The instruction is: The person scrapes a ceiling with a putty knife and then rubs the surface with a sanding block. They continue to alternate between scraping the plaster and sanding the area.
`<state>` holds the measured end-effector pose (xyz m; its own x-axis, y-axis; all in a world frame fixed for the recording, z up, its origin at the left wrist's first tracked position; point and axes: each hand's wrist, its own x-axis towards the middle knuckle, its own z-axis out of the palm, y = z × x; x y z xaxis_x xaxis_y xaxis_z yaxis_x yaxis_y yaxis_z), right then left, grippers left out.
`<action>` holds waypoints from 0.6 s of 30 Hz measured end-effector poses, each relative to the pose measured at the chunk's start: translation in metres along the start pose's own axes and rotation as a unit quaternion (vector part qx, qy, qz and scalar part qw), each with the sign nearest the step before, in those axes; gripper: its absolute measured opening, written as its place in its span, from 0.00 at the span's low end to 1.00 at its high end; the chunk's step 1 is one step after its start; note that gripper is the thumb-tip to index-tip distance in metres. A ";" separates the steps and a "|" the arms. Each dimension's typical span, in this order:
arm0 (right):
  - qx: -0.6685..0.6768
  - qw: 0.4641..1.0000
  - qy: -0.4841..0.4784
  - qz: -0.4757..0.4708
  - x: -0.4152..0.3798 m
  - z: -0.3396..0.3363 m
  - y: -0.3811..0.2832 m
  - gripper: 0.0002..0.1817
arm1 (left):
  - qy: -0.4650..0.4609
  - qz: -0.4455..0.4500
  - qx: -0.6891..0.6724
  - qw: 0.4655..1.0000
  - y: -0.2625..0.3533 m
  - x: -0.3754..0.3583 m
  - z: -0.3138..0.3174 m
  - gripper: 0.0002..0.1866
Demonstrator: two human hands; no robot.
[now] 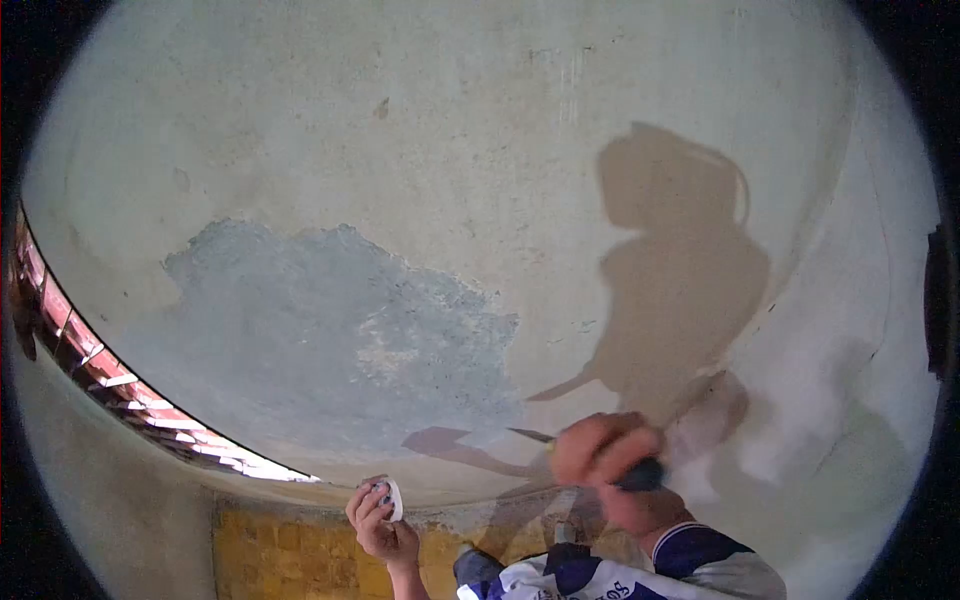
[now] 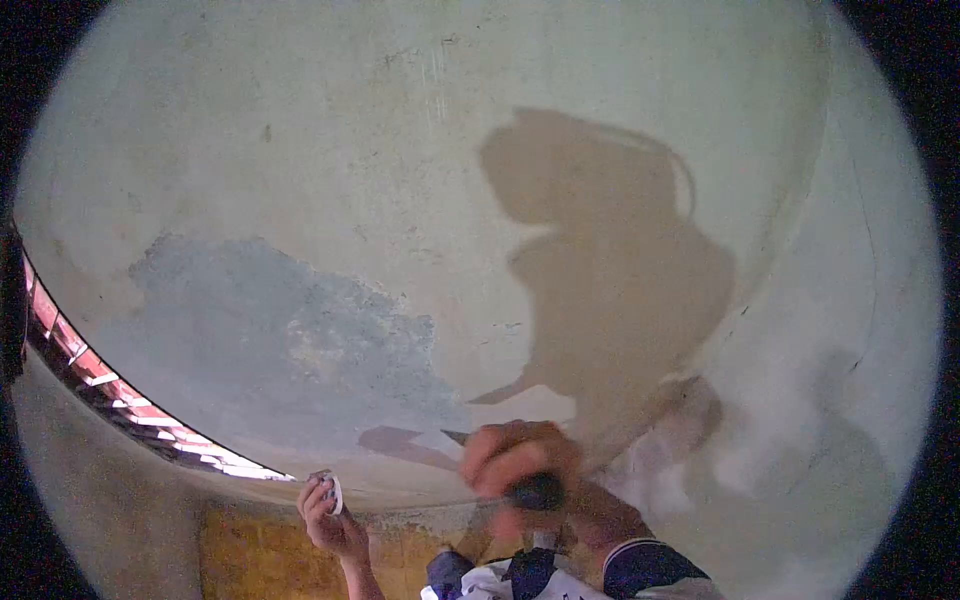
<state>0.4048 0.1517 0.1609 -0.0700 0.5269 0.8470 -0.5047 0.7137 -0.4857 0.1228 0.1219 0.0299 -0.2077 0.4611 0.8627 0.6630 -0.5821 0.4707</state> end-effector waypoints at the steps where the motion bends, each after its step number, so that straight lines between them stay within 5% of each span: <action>1: 0.020 0.998 -0.009 -0.061 0.013 -0.005 -0.003 0.18 | -0.007 0.013 -0.001 1.000 -0.006 0.003 0.001 0.04; 3: 0.029 0.984 0.017 -0.177 0.015 -0.005 -0.011 0.19 | -0.028 0.044 -0.010 0.999 -0.021 0.008 -0.004 0.06; 6: -0.165 0.957 0.031 -0.236 0.010 0.025 -0.032 0.15 | -0.046 0.045 -0.046 0.997 -0.045 0.016 -0.008 0.06; 10: -0.444 0.857 -0.223 -0.135 0.007 0.065 -0.021 0.06 | -0.083 0.109 -0.060 0.989 -0.070 0.036 -0.021 0.07; 13: -0.469 0.869 -0.118 -0.108 -0.002 0.085 -0.003 0.07 | -0.149 0.147 -0.054 0.976 -0.088 0.043 -0.033 0.09; 18: -0.489 0.740 -0.306 -0.346 0.029 0.105 0.000 0.10 | -0.189 0.207 -0.102 0.954 -0.112 0.060 -0.048 0.10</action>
<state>0.3119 0.1184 0.2076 -0.6136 -0.2139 0.7601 0.2419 0.8654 0.4388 0.0015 0.1825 0.0380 0.3419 0.3487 0.8727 0.4697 -0.8677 0.1626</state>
